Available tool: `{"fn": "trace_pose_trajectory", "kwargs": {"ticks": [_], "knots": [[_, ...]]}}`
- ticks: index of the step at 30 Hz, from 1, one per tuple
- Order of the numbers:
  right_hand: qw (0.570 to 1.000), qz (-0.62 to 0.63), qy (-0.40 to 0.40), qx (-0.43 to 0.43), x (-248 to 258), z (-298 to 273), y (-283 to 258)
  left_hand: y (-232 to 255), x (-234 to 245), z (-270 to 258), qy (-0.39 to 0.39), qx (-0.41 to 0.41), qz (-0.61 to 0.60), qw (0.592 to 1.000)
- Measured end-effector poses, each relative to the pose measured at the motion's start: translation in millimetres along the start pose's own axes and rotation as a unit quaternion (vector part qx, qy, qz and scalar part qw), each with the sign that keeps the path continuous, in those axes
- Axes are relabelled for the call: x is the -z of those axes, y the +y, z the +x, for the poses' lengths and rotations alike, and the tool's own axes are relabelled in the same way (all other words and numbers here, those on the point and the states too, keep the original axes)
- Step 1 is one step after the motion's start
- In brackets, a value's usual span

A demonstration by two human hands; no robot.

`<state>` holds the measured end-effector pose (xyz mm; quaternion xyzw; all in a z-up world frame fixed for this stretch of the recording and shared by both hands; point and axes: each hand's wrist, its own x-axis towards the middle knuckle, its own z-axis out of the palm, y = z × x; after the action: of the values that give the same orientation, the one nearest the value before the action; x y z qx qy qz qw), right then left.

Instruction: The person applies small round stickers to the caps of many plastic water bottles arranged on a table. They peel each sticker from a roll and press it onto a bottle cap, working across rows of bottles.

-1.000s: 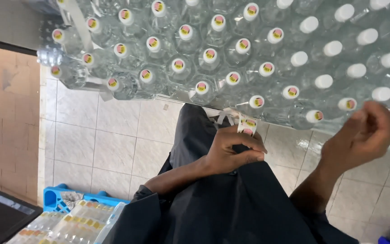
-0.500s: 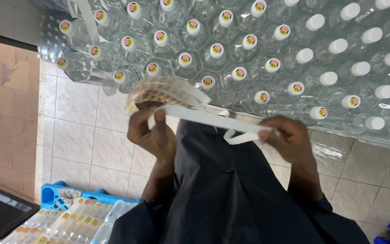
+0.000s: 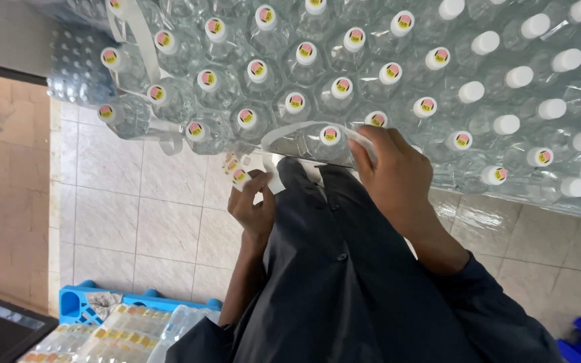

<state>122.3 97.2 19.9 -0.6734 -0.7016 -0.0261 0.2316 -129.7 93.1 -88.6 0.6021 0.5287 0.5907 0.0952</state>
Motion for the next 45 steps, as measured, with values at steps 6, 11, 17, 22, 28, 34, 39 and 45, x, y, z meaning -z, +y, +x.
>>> {"fn": "trace_pose_trajectory", "kwargs": {"ticks": [6,11,17,22,28,34,39,45], "knots": [[0.982,0.069,-0.124,-0.122,25,-52,-11,-37,18,-26,-0.175,0.128,-0.084,0.973],[0.949,0.158,-0.159,-0.222,-5,-93,-21,-84,22,-40,-0.301,0.225,-0.104,0.921],[0.920,0.111,-0.229,-0.298,-62,-135,-1,-110,21,-34,-0.401,0.288,-0.069,0.867],[0.863,0.082,-0.357,-0.348,-35,-117,-7,-112,40,1,-0.494,0.403,-0.114,0.762],[0.872,0.124,-0.341,-0.330,22,-82,-14,-132,89,0,-0.386,0.521,-0.158,0.745],[0.927,0.181,-0.224,-0.238,-2,-75,-14,-86,93,9,-0.285,0.542,-0.248,0.751],[0.950,0.193,-0.194,-0.148,-16,-69,-7,-67,106,-11,-0.214,0.581,-0.194,0.761],[0.853,0.383,-0.346,-0.082,-16,-60,-19,-10,111,-26,-0.275,0.575,-0.230,0.736]]}}
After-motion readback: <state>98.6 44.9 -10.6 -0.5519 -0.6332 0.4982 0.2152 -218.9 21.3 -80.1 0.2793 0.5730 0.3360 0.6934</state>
